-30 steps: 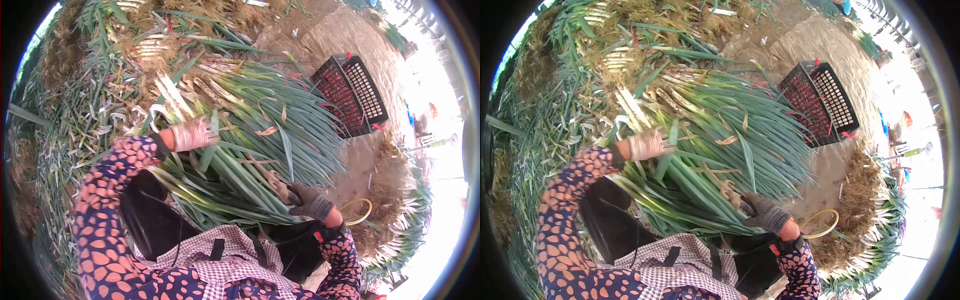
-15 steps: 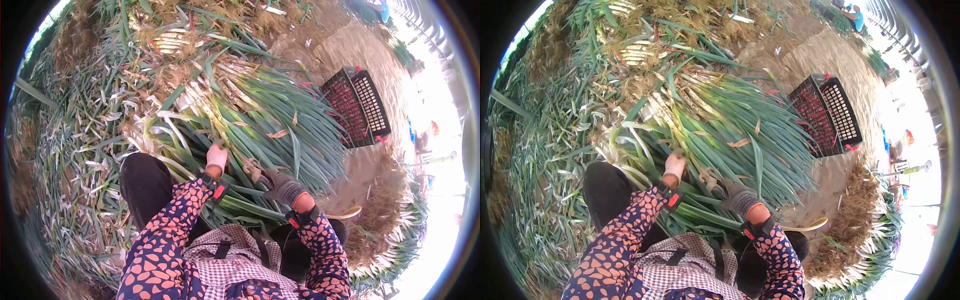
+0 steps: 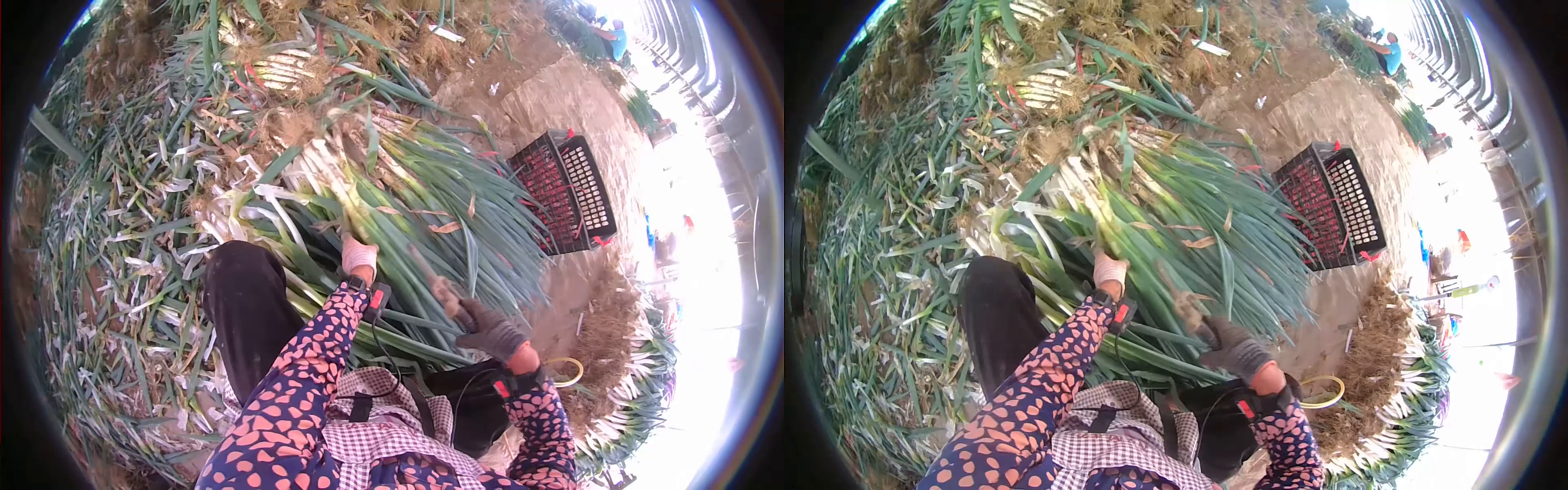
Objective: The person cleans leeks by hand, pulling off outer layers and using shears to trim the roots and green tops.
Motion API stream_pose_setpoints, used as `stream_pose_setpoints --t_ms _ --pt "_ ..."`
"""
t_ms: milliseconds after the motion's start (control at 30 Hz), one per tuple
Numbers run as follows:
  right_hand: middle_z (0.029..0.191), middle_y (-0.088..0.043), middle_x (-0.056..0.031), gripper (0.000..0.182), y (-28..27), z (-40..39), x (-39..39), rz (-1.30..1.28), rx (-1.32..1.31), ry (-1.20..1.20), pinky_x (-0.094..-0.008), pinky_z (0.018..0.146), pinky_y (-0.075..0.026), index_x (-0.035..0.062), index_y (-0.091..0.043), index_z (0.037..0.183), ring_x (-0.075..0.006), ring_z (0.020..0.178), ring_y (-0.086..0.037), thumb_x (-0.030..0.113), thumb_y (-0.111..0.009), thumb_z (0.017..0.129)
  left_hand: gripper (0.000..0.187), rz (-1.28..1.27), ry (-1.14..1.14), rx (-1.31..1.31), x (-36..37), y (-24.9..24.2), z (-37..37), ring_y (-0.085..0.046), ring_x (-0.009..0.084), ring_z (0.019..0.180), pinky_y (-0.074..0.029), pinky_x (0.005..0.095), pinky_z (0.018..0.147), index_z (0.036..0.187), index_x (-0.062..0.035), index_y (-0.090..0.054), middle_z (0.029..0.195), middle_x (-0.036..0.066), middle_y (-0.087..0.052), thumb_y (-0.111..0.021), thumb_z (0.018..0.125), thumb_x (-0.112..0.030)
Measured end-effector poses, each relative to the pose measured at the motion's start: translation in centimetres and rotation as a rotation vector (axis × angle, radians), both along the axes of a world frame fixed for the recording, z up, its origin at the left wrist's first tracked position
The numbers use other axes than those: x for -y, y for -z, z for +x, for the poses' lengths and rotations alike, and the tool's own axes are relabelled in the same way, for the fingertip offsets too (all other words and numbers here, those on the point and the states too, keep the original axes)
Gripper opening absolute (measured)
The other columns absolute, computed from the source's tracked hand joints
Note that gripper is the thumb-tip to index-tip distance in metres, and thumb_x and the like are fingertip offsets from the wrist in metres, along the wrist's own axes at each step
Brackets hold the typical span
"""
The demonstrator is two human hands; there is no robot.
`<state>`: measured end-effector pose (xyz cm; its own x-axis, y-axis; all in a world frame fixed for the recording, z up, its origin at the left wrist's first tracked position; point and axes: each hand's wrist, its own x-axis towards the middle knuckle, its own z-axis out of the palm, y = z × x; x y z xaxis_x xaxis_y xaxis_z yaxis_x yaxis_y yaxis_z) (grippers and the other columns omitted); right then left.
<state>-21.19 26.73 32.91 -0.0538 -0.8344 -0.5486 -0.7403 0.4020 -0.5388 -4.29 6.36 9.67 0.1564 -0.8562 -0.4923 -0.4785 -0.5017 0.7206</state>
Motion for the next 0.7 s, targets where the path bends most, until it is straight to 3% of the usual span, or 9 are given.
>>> stream_pose_setpoints --t_ms 100,133,233,267,367,400,500,533,700 --pt "0.111 -0.060 -0.0192 0.074 -0.7 2.1 0.3 0.096 -0.102 -0.031 -0.0399 0.087 -0.046 0.0057 -0.046 0.127 -0.0350 0.104 -0.058 0.026 -0.078 0.063 0.066 0.125 0.065 0.242 0.7 -3.0 -0.7 -0.059 0.0357 0.105 -0.049 0.0404 0.088 0.120 -0.0028 -0.051 0.115 0.021 -0.060 -0.078 0.062 -0.019" --pt "0.110 -0.060 -0.0186 0.075 0.4 1.9 -0.5 0.072 -0.079 -0.047 -0.0398 0.087 -0.046 0.0066 -0.045 0.128 -0.0346 0.103 -0.059 0.026 -0.078 0.064 0.059 0.127 0.079 0.294 1.2 -2.6 -0.8 -0.062 0.0344 0.099 -0.051 0.0404 0.084 0.112 -0.0005 -0.057 0.109 0.022 -0.063 -0.078 0.062 -0.022" --pt "0.110 -0.061 -0.0179 0.073 -0.2 1.6 -1.5 0.069 -0.086 -0.062 -0.0397 0.087 -0.046 0.0065 -0.046 0.127 -0.0336 0.102 -0.059 0.025 -0.078 0.064 0.055 0.203 0.155 0.121 2.8 -0.8 0.3 -0.064 0.0311 0.094 -0.051 0.0395 0.085 0.111 -0.0073 -0.060 0.105 0.020 -0.065 -0.079 0.060 -0.019" --pt "0.110 -0.061 -0.0179 0.073 -0.4 1.3 -2.2 0.047 -0.078 -0.054 -0.0397 0.087 -0.046 0.0062 -0.046 0.127 -0.0334 0.102 -0.059 0.024 -0.078 0.064 0.048 0.081 0.070 0.030 2.0 -0.1 0.3 -0.065 0.0324 0.089 -0.052 0.0396 0.081 0.103 -0.0068 -0.064 0.099 0.019 -0.066 -0.077 0.058 -0.015" --pt "0.110 -0.060 -0.0190 0.074 -0.1 1.6 -2.7 0.027 -0.058 -0.037 -0.0390 0.088 -0.046 0.0049 -0.045 0.127 -0.0335 0.103 -0.059 0.023 -0.077 0.064 0.058 -0.132 0.065 -0.403 -2.3 -3.5 0.8 -0.064 0.0308 0.089 -0.050 0.0369 0.079 0.115 -0.0051 -0.055 0.101 0.015 -0.066 -0.072 0.060 -0.007" --pt "0.110 -0.060 -0.0203 0.073 0.3 2.0 -2.9 0.012 -0.041 -0.030 -0.0392 0.087 -0.046 0.0046 -0.045 0.127 -0.0344 0.103 -0.058 0.024 -0.077 0.064 0.067 -0.105 0.118 -0.458 -2.9 -0.1 0.5 -0.063 0.0285 0.087 -0.049 0.0354 0.080 0.125 -0.0066 -0.047 0.102 0.014 -0.065 -0.072 0.063 -0.004" --pt "0.109 -0.060 -0.0212 0.074 3.4 3.2 -4.0 -0.056 -0.003 -0.081 -0.0399 0.087 -0.046 0.0063 -0.045 0.127 -0.0356 0.104 -0.058 0.029 -0.076 0.064 0.071 -0.079 0.278 -0.424 -5.2 2.8 1.2 -0.063 0.0283 0.089 -0.049 0.0349 0.082 0.130 -0.0080 -0.042 0.102 0.015 -0.065 -0.072 0.065 -0.005" --pt "0.109 -0.060 -0.0212 0.074 3.9 4.1 -4.0 -0.011 -0.013 -0.079 -0.0401 0.087 -0.045 0.0068 -0.045 0.127 -0.0357 0.104 -0.058 0.031 -0.075 0.064 0.070 -0.022 0.324 -0.226 -5.9 0.3 1.5 -0.061 0.0270 0.091 -0.048 0.0341 0.081 0.131 -0.0081 -0.042 0.104 0.014 -0.064 -0.072 0.068 -0.005" --pt "0.108 -0.061 -0.0219 0.066 5.8 7.0 -3.3 0.092 -0.118 -0.065 -0.0433 0.087 -0.045 0.0074 -0.045 0.121 -0.0371 0.103 -0.058 0.034 -0.072 0.068 0.063 -0.031 0.345 -0.347 -7.0 1.4 3.3 -0.060 0.0246 0.083 -0.049 0.0343 0.074 0.127 -0.0066 -0.047 0.094 0.013 -0.063 -0.074 0.070 -0.008"
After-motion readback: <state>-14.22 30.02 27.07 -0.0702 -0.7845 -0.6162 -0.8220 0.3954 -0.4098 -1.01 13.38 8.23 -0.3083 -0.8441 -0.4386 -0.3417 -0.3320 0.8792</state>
